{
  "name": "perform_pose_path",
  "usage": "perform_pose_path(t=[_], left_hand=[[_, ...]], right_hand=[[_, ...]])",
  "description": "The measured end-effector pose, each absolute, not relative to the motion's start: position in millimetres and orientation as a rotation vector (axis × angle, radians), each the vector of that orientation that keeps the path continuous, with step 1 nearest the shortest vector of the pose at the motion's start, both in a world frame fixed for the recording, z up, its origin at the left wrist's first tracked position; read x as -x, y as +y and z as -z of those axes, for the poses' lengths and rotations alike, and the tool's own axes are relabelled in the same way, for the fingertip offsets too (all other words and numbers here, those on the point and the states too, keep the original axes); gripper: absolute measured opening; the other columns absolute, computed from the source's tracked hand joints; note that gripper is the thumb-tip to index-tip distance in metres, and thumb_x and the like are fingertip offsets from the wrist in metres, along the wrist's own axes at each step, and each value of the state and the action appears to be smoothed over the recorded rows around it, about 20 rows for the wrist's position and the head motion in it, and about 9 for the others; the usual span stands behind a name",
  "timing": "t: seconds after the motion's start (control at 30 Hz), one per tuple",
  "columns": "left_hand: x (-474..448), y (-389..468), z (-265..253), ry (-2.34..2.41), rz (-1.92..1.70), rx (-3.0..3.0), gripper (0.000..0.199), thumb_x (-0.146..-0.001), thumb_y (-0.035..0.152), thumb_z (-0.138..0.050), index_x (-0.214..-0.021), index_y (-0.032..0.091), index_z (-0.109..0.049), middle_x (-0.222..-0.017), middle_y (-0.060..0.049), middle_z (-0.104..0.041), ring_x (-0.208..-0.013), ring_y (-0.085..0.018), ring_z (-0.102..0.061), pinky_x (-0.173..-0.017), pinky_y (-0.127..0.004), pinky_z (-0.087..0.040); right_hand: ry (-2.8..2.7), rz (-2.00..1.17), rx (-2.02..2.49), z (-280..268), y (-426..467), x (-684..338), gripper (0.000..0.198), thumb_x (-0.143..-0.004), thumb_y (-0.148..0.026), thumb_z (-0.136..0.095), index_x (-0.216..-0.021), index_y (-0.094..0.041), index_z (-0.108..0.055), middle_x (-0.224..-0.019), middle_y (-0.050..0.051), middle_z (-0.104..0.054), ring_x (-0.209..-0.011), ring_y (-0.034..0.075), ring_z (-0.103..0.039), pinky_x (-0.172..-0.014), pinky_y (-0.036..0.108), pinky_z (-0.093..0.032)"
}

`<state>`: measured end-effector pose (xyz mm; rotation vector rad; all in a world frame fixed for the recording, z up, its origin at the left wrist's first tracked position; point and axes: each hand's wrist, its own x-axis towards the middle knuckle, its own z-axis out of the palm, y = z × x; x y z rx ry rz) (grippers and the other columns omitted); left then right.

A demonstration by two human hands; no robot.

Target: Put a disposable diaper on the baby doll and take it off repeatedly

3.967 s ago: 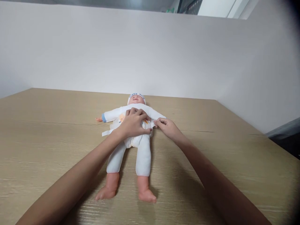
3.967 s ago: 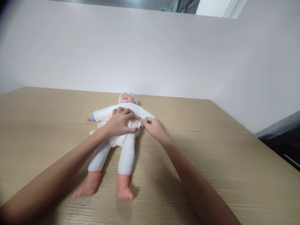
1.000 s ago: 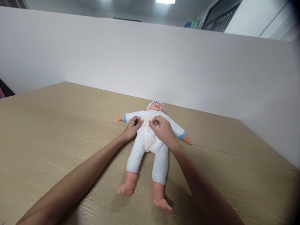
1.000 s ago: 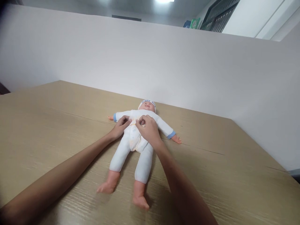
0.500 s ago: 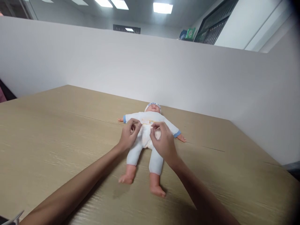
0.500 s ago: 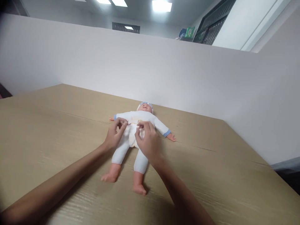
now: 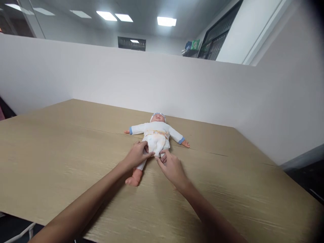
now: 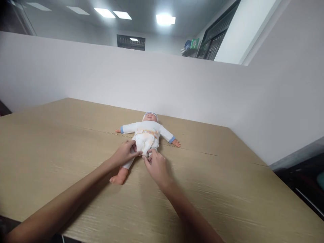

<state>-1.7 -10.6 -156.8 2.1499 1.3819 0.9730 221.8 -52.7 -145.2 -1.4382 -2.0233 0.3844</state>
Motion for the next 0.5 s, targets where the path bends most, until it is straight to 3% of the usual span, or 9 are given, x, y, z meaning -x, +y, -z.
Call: perform_pose_path(t=[0.1, 0.2, 0.4, 0.5], left_hand=[[1, -5, 163, 1.344, -0.989, -2.174, 0.038, -0.097, 0.057, -0.068, -0.081, 0.024, -0.06, -0.092, -0.007, -0.071, -0.098, -0.03, -0.06, -0.09, -0.041, -0.045], [5, -4, 169, 1.261, -1.019, -2.177, 0.036, -0.098, 0.056, -0.067, -0.084, 0.023, -0.063, -0.098, -0.007, -0.07, -0.102, -0.03, -0.059, -0.095, -0.042, -0.045], [10, -8, 166, 1.128, -1.059, -2.185, 0.031, -0.1, 0.052, -0.066, -0.096, 0.022, -0.067, -0.125, -0.008, -0.069, -0.114, -0.03, -0.055, -0.106, -0.044, -0.04], [10, -10, 163, 1.12, -1.015, -2.158, 0.031, -0.101, 0.052, -0.064, -0.091, 0.022, -0.063, -0.105, -0.005, -0.069, -0.105, -0.029, -0.054, -0.099, -0.042, -0.041]], right_hand=[[-2.073, -0.184, 1.516, 148, -49, -209, 0.009, -0.102, -0.031, -0.07, -0.099, -0.023, -0.067, -0.08, 0.004, -0.073, -0.083, 0.025, -0.07, -0.072, 0.033, -0.043], [-2.071, -0.137, 1.495, 152, -49, -206, 0.013, -0.102, -0.026, -0.07, -0.09, -0.023, -0.067, -0.092, 0.006, -0.073, -0.087, 0.024, -0.068, -0.073, 0.033, -0.043], [-2.038, -0.131, 1.379, 153, -50, -213, 0.004, -0.102, -0.022, -0.068, -0.1, -0.023, -0.071, -0.114, 0.008, -0.074, -0.105, 0.027, -0.065, -0.09, 0.037, -0.049], [-2.068, -0.134, 1.382, 151, -51, -213, 0.0, -0.101, -0.024, -0.069, -0.101, -0.023, -0.069, -0.116, 0.008, -0.076, -0.105, 0.029, -0.063, -0.09, 0.039, -0.049]])
